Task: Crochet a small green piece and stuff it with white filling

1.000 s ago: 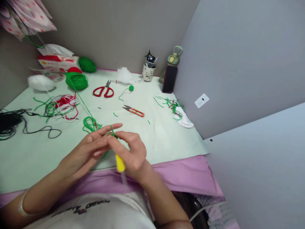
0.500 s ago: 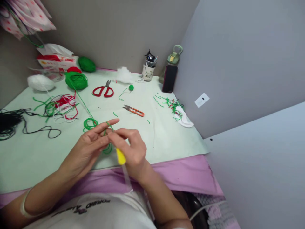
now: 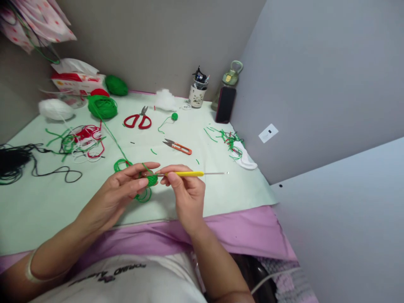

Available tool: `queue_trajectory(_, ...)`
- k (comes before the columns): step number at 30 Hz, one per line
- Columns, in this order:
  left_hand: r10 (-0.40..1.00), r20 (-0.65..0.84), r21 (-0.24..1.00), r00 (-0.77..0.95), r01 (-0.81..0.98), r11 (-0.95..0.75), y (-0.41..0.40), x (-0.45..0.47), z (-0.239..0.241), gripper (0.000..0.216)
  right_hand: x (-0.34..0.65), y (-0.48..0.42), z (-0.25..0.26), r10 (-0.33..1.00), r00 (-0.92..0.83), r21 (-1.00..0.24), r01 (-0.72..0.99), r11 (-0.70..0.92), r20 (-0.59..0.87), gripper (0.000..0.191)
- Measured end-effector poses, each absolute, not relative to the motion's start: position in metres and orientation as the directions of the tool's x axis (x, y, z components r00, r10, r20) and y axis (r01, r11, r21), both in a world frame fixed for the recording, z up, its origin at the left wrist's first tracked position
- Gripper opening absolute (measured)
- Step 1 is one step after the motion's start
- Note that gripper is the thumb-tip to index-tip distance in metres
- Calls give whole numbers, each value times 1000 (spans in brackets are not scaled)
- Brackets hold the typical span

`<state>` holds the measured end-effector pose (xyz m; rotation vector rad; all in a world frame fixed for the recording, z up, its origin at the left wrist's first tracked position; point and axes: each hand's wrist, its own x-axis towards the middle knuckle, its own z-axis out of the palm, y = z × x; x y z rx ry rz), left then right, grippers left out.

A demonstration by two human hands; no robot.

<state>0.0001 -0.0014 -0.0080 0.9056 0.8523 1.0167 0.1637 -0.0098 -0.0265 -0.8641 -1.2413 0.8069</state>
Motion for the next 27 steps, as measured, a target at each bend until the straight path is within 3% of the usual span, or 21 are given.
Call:
queue_trajectory(4, 956, -127, 931, 263, -300, 206, 0, -3, -6, 27, 165, -10, -24, 893, 136, -887, -126, 445, 429, 21)
queue_trajectory(8, 970, -93, 949, 223, -275, 154, -2, -2, -6, 25, 166, -17, -19, 843, 129, -852, 107, 512, 523, 21)
queue_trajectory(10, 982, -58, 966, 178, -236, 100, -4, 0, -7, 27, 165, -20, -20, 768, 67, -751, 280, 598, 636, 21)
queue_trajectory(12, 989, -37, 966, 145, -247, 73, -5, 3, -7, 33, 164, -21, -24, 640, -33, -563, 443, 698, 768, 25)
queue_trajectory(14, 979, -95, 927, 183, -342, 154, -5, 5, -7, 41, 163, -22, -29, 523, -129, -371, 565, 737, 843, 30)
queue_trajectory(16, 932, -202, 833, 301, -447, 325, -4, 5, -6, 44, 163, -22, -31, 497, -154, -315, 607, 729, 854, 32)
queue_trajectory(19, 870, -297, 718, 395, -508, 476, 1, 2, -4, 40, 164, -21, -28, 601, 10, -540, 451, 710, 799, 28)
queue_trajectory(22, 894, -277, 739, 351, -518, 432, 3, 0, -2, 41, 164, -18, -22, 733, 155, -749, 154, 644, 662, 22)
queue_trajectory(24, 912, -235, 800, 336, -467, 378, 1, 2, -1, 44, 163, -15, -21, 781, 118, -790, 65, 610, 613, 19)
queue_trajectory(27, 944, -175, 880, 278, -386, 277, -3, 6, -1, 41, 161, -14, -24, 781, 80, -784, 119, 609, 619, 20)
